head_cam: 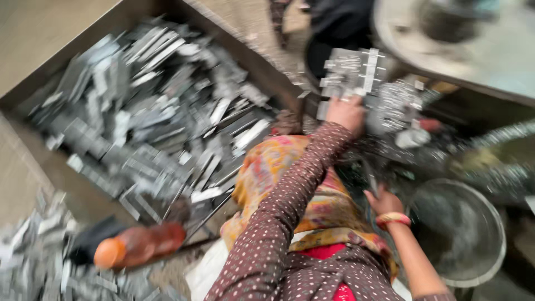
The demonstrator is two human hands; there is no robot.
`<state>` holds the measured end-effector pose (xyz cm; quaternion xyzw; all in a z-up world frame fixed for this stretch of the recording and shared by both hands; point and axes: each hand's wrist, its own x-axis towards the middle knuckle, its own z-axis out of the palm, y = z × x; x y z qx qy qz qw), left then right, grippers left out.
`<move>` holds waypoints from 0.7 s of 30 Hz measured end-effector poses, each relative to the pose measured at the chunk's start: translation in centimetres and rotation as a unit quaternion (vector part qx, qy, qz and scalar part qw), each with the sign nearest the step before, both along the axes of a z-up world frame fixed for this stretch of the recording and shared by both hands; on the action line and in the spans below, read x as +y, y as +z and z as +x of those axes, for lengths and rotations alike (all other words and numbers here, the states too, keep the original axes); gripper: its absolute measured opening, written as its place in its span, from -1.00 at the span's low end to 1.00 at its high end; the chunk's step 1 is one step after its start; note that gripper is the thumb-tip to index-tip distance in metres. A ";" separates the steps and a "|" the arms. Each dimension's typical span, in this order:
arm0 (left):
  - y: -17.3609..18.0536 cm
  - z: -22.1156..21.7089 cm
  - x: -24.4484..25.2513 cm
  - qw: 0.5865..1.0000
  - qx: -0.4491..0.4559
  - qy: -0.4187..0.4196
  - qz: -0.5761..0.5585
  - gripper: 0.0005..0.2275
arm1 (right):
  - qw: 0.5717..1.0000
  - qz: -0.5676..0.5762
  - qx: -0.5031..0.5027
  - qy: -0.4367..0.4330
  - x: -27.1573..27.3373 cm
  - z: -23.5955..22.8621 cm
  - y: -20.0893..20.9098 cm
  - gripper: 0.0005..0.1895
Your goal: The person repeatedly picks up metal brackets from a bin, places them into a manual punching machine, and operates the lever to punch holes. The processed brackets are then dropped into a pile beside the machine.
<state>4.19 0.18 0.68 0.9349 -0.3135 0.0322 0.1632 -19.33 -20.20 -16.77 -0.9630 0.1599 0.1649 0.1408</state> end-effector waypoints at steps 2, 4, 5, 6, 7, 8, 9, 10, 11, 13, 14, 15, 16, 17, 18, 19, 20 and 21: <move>-0.4 -0.2 2.5 0.990 -0.095 0.026 -0.104 -0.78 | 0.998 0.005 0.041 -0.045 -1.2 0.8 2.4 -0.31; -1.5 -0.6 5.8 0.967 -0.179 0.075 -0.168 -0.60 | 1.000 -0.008 0.009 -0.024 -1.9 1.3 4.9 -0.33; -2.4 -0.6 8.3 0.965 -0.159 0.142 -0.154 -0.64 | 1.000 -0.014 0.018 -0.011 -2.0 2.0 5.8 -0.35; -3.2 -0.3 10.8 0.959 -0.139 0.201 -0.144 -0.67 | 0.999 -0.023 0.025 -0.006 -2.2 2.5 6.8 -0.36; -4.1 0.1 13.8 0.946 -0.141 0.251 -0.150 -0.67 | 0.999 -0.021 0.042 0.001 -1.9 2.9 7.5 -0.36; -4.9 0.9 16.7 0.930 -0.145 0.299 -0.160 -0.67 | 0.998 -0.021 0.056 0.005 -1.9 3.4 8.2 -0.36; -5.8 1.8 19.7 0.922 -0.118 0.346 -0.131 -0.68 | 0.997 -0.022 0.071 0.009 -1.7 3.7 8.7 -0.36; -6.7 2.8 22.7 0.922 -0.067 0.378 -0.053 -0.70 | 0.998 -0.022 0.065 0.009 -1.6 4.0 9.2 -0.36; -7.5 3.8 25.4 0.915 -0.041 0.401 0.019 -0.71 | 0.998 -0.022 0.058 0.009 -1.4 4.1 9.6 -0.37; -9.2 5.1 29.9 0.898 0.005 0.431 0.084 -0.62 | 0.997 -0.029 0.066 0.001 -1.0 4.2 10.1 -0.38; -10.0 5.6 31.5 0.895 0.024 0.439 0.078 -0.51 | 0.996 -0.036 0.080 -0.008 -0.7 3.8 10.2 -0.37; -10.8 6.0 32.7 0.903 0.024 0.424 0.070 -0.39 | 0.994 -0.042 0.094 -0.018 -0.6 3.5 10.2 -0.37; -11.6 6.2 33.8 0.911 0.024 0.408 0.062 -0.26 | 0.994 -0.046 0.095 -0.020 -0.5 3.6 10.2 -0.37; -12.3 6.1 34.6 0.918 0.024 0.392 0.054 -0.12 | 0.994 -0.050 0.095 -0.022 -0.4 3.8 10.2 -0.37; -13.1 6.0 34.9 0.921 0.025 0.383 0.066 -0.19 | 0.994 -0.054 0.095 -0.025 -0.4 3.9 10.3 -0.37; -13.8 5.9 35.0 0.923 0.026 0.375 0.079 -0.27 | 0.994 -0.050 0.098 -0.029 -0.4 4.0 10.3 -0.38; -14.5 5.6 35.0 0.925 0.028 0.366 0.092 -0.34 | 0.993 -0.044 0.103 -0.032 -0.4 3.9 10.4 -0.39; -15.2 5.2 34.8 0.930 0.026 0.356 0.086 -0.42 | 0.993 -0.039 0.107 -0.036 -0.5 3.8 10.5 -0.39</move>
